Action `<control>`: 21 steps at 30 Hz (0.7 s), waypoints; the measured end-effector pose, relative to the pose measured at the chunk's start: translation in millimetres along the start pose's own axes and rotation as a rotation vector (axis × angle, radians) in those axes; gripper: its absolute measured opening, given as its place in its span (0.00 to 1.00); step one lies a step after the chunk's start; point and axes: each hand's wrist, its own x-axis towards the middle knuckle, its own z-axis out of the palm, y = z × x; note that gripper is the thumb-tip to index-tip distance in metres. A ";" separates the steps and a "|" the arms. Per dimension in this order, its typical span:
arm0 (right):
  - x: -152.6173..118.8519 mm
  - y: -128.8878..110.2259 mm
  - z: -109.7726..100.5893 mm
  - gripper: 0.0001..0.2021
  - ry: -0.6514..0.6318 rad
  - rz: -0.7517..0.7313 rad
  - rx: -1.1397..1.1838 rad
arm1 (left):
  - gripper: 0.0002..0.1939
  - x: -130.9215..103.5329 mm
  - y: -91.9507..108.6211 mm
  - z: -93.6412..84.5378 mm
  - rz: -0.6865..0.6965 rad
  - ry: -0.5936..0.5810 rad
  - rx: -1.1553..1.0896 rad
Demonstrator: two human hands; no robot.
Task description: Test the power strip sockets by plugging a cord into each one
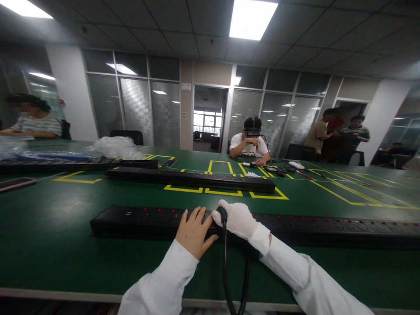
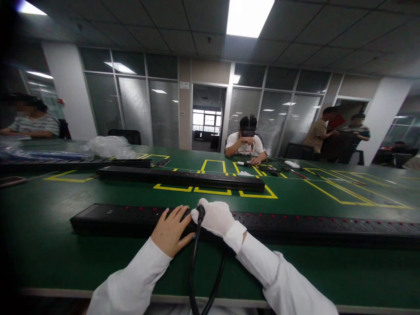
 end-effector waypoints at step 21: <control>0.2 3.8 0.6 0.14 -0.006 -0.020 0.052 | 0.23 0.4 1.9 2.9 -0.017 0.011 0.010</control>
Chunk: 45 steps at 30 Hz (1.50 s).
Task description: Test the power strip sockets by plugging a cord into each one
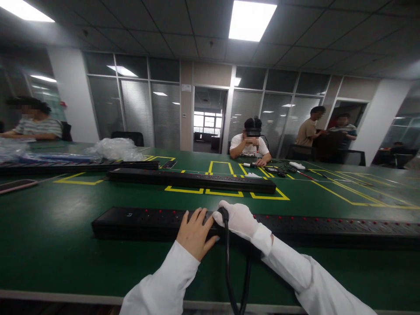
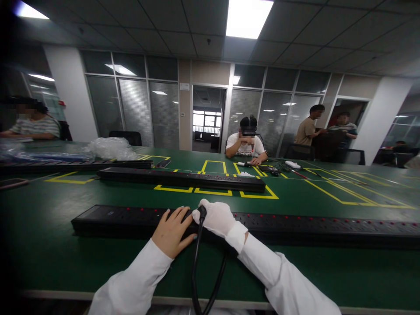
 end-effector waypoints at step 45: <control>12.1 34.2 -5.0 0.20 -0.189 0.045 0.957 | 0.28 -0.8 -0.2 10.5 -0.022 0.003 0.026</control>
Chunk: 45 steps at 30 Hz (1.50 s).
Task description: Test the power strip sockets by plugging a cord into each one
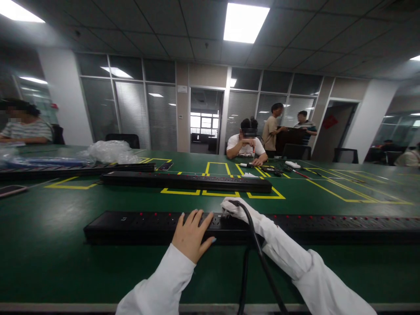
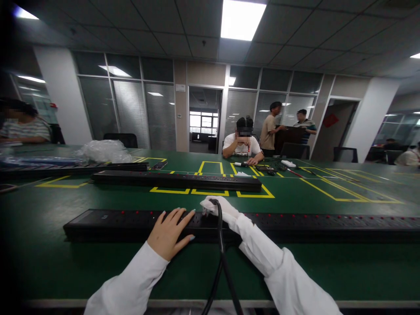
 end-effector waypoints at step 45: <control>-27.1 0.3 -3.1 0.13 0.018 -0.277 -1.062 | 0.28 0.5 -0.7 -11.9 0.031 0.001 -0.012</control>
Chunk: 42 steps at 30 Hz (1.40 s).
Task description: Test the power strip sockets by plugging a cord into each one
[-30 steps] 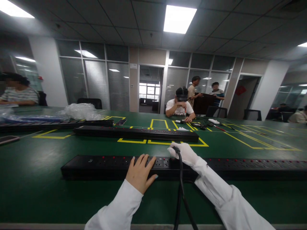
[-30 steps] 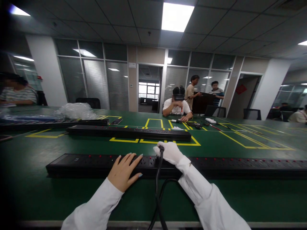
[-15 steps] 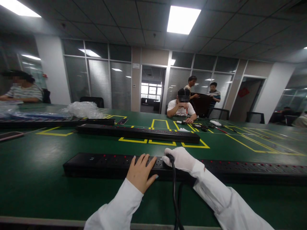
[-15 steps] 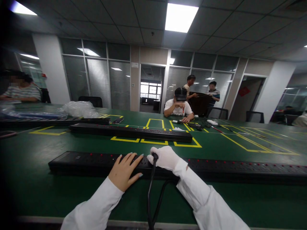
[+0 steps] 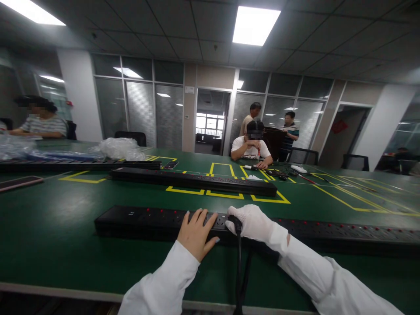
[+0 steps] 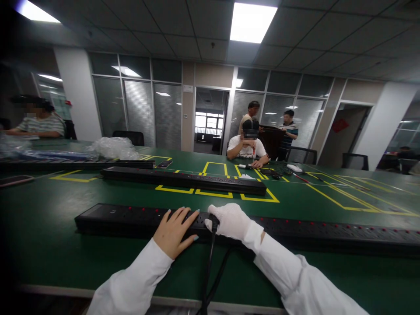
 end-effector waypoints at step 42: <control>27.9 -32.5 7.8 0.22 0.023 0.075 -0.010 | 0.29 -2.5 -0.1 6.5 -0.074 0.026 -0.039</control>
